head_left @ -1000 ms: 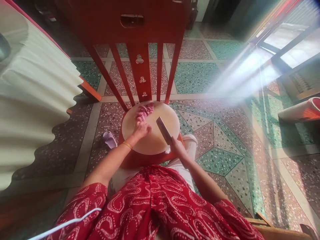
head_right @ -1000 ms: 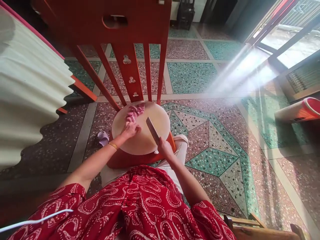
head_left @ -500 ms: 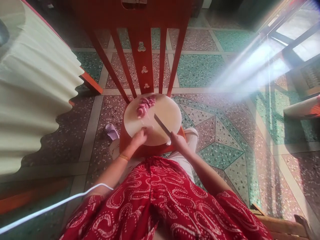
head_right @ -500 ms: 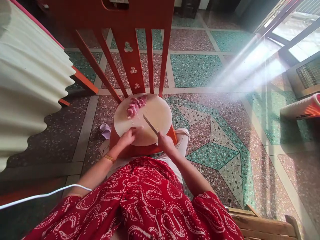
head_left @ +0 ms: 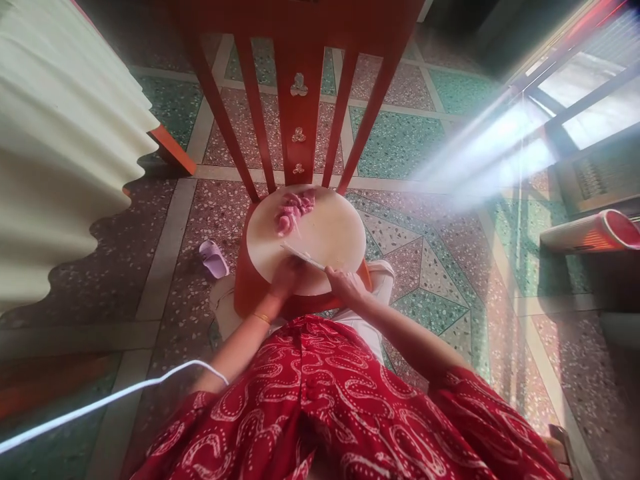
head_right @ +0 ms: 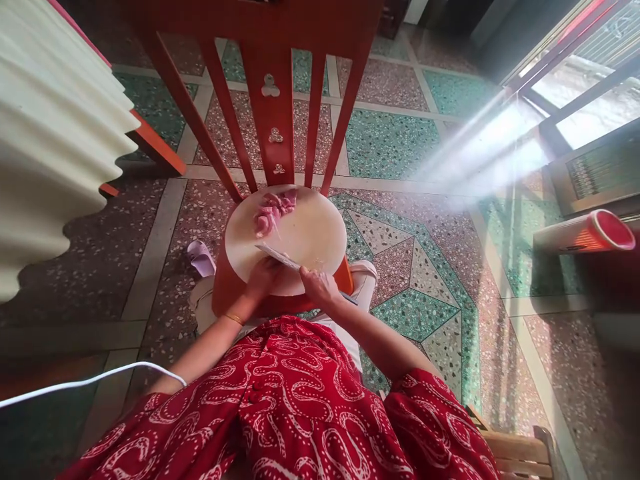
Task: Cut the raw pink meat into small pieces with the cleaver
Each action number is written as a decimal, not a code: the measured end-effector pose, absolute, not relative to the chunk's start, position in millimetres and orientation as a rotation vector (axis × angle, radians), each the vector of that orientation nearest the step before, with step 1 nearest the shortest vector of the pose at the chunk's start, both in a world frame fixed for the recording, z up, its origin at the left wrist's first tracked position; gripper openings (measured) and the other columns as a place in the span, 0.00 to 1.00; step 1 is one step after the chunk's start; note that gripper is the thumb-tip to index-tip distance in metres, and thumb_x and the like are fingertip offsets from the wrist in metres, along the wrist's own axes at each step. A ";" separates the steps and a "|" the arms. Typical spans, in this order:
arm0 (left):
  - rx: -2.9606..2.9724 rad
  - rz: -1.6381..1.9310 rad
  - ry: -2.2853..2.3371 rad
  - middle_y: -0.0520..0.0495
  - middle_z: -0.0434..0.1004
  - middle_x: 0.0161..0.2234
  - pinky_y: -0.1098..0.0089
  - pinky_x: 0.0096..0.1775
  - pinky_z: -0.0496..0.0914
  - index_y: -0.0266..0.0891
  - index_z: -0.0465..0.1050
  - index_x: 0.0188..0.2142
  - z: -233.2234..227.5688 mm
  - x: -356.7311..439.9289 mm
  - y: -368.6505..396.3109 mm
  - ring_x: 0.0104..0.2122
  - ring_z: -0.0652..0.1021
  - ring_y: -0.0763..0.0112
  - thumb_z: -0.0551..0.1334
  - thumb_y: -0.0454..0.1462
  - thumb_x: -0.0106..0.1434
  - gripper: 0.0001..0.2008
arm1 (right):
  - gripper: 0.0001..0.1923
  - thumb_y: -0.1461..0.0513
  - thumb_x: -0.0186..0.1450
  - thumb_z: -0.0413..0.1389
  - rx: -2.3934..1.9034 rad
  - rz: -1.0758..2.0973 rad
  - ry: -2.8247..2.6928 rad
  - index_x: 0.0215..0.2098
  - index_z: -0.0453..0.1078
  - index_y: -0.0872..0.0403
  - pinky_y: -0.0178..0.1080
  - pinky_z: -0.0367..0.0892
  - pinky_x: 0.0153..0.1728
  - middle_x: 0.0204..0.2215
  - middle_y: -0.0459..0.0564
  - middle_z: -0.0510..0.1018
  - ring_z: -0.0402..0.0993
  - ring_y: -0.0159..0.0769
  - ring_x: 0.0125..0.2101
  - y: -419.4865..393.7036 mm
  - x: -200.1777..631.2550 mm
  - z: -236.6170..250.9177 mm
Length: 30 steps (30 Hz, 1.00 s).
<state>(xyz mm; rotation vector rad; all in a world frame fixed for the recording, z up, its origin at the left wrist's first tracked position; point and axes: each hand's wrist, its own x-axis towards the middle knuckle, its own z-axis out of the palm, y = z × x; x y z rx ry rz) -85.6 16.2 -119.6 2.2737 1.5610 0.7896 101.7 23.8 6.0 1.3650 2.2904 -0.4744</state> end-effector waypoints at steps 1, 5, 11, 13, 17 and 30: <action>2.256 0.801 1.556 0.41 0.77 0.47 0.56 0.52 0.70 0.37 0.74 0.48 -121.4 -86.1 17.8 0.49 0.75 0.60 0.53 0.33 0.65 0.15 | 0.14 0.69 0.68 0.43 1.366 -0.482 2.277 0.50 0.61 0.53 0.39 0.69 0.35 0.36 0.58 0.79 0.78 0.45 0.39 24.0 101.5 6.0; 2.203 0.812 1.567 0.42 0.77 0.46 0.58 0.52 0.70 0.37 0.74 0.47 -120.3 -88.9 22.3 0.48 0.75 0.61 0.53 0.33 0.65 0.14 | 0.15 0.69 0.67 0.43 1.359 -0.511 2.238 0.51 0.60 0.54 0.39 0.69 0.35 0.35 0.58 0.79 0.78 0.45 0.39 30.3 93.5 6.2; 2.175 0.788 1.618 0.40 0.78 0.38 0.58 0.47 0.71 0.36 0.76 0.41 -115.0 -85.5 22.7 0.41 0.76 0.61 0.52 0.34 0.67 0.13 | 0.15 0.69 0.68 0.42 1.331 -0.571 2.341 0.52 0.59 0.55 0.39 0.70 0.35 0.34 0.56 0.79 0.79 0.43 0.36 55.9 49.1 3.4; 2.174 0.766 1.633 0.40 0.78 0.36 0.58 0.45 0.71 0.36 0.76 0.40 -114.5 -84.6 22.3 0.40 0.76 0.60 0.51 0.34 0.67 0.14 | 0.15 0.68 0.68 0.42 1.310 -0.589 2.378 0.52 0.58 0.55 0.39 0.70 0.34 0.35 0.56 0.79 0.79 0.44 0.36 59.3 43.3 2.1; 2.175 0.802 1.635 0.40 0.78 0.41 0.57 0.47 0.71 0.37 0.75 0.44 -115.6 -87.0 21.3 0.43 0.75 0.59 0.52 0.36 0.67 0.14 | 0.18 0.69 0.67 0.43 1.312 -0.559 2.324 0.55 0.58 0.55 0.38 0.69 0.33 0.33 0.56 0.79 0.79 0.43 0.35 50.3 74.2 1.7; 2.155 0.854 1.707 0.39 0.77 0.42 0.56 0.50 0.71 0.36 0.75 0.44 -121.5 -85.2 16.3 0.44 0.75 0.60 0.50 0.35 0.68 0.15 | 0.27 0.69 0.66 0.43 1.357 -0.578 2.247 0.64 0.49 0.59 0.42 0.69 0.37 0.32 0.59 0.78 0.78 0.49 0.40 35.2 99.0 10.9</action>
